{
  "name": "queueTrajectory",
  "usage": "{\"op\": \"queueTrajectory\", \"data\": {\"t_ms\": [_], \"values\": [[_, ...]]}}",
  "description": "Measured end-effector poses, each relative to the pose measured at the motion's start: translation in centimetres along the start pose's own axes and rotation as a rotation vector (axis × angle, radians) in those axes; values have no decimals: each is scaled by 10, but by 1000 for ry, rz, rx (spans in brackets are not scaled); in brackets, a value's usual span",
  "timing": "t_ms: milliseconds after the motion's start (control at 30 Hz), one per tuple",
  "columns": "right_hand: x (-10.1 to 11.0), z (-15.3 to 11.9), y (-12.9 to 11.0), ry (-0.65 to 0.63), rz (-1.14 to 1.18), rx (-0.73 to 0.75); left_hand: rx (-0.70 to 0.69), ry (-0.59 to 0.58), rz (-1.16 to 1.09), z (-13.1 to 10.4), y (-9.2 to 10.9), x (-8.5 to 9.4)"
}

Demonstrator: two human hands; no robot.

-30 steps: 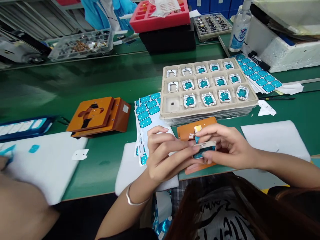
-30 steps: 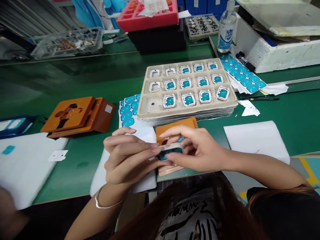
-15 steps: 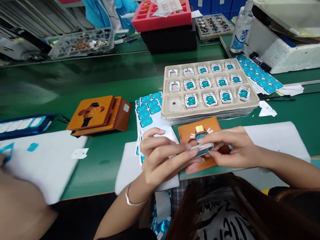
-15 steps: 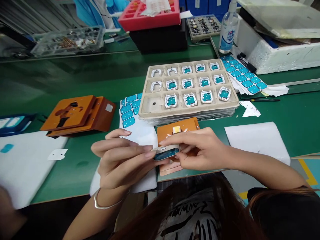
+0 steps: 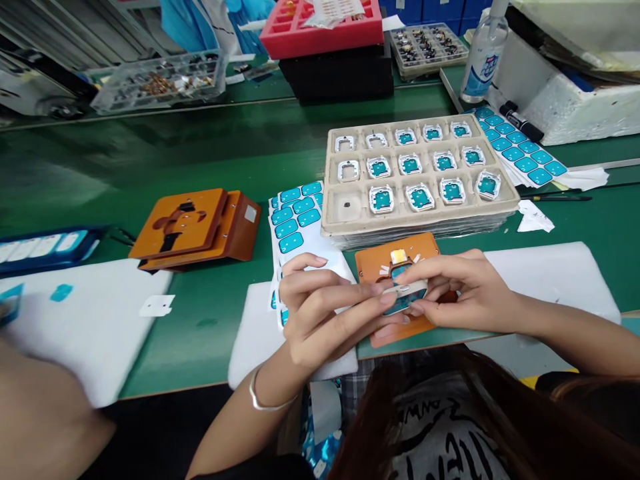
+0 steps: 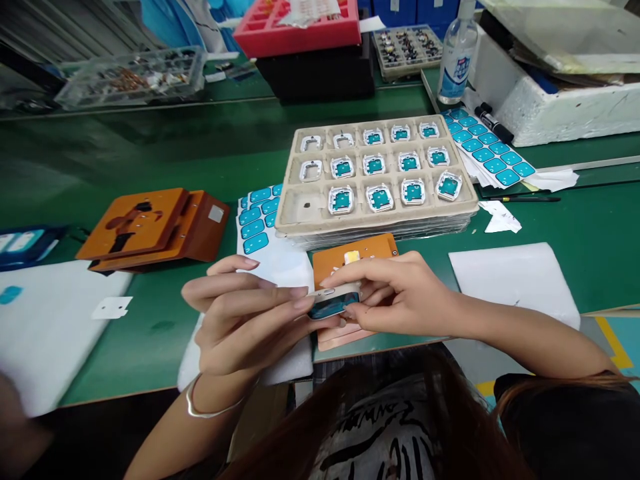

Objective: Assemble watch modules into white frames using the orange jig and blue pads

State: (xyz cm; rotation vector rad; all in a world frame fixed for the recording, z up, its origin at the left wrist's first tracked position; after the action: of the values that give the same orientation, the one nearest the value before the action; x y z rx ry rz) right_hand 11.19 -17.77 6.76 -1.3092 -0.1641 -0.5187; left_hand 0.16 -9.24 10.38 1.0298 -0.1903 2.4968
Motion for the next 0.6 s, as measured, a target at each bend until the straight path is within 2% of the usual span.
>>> {"op": "queueTrajectory", "data": {"t_ms": [233, 333, 433, 533, 600], "values": [[-4, 3, 1, -20, 14, -31, -38, -85, -54, 7, 2, -11], [-3, 3, 6, -22, 117, -98, 15, -141, -178, 10, -5, -21], [-3, 3, 14, -1, 380, -152, 122, -73, -278, 9, -16, -21], [-6, 3, 22, 28, 594, -182, 128, 26, -263, 9, -14, -17], [-8, 2, 27, 40, 663, -200, 119, 26, -256, 11, -12, -18]]}}
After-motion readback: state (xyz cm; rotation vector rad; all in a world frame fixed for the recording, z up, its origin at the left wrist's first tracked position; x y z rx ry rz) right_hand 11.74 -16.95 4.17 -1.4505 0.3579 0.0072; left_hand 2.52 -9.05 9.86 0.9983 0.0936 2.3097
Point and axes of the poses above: each hand's wrist, its own z-axis towards the middle knuckle, its own x-axis out of the back of the hand, y = z × x, the point moved 10 cm from there along z, towards the middle knuckle, and after that the axes turned 14 degrees about -y, right-handed, at the moved point
